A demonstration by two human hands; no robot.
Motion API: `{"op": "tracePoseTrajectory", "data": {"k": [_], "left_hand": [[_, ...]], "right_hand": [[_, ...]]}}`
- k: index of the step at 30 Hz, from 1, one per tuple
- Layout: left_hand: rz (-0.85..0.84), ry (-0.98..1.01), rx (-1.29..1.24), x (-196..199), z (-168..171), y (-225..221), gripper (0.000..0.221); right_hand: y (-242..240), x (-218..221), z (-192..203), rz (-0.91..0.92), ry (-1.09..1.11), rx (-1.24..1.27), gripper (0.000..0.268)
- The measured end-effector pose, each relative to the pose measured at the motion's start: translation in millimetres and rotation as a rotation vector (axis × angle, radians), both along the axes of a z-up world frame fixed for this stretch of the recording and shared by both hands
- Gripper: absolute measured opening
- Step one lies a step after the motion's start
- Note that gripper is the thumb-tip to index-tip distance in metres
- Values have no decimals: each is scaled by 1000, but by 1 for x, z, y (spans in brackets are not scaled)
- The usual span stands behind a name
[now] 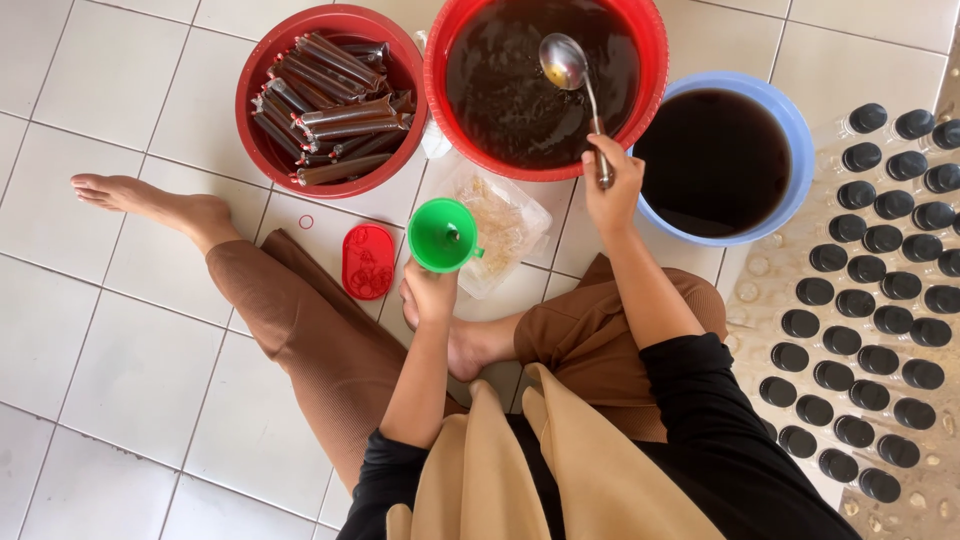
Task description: Filling small plastic bags with liquid using a funnel and ladle, then tying them with rubber bands
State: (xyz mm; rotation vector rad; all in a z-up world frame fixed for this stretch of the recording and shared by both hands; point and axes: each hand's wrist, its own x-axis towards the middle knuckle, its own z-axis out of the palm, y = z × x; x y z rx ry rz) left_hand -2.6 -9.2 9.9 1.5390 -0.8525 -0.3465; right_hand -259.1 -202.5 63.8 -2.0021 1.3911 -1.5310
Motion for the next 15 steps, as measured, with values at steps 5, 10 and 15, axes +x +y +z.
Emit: {"op": "tracePoseTrajectory", "data": {"k": [5,10,15], "left_hand": [[-64,72,12,3,3,-37,19],[-97,110,19,15,-27,-63,22],[-40,42,105,15,1,-78,21]], "right_hand": [[-4,-13,12,-36,-41,-18,12],[-2,-14,17,-36,-87,10,11],[4,-12,21,115,-329,156,13]]}}
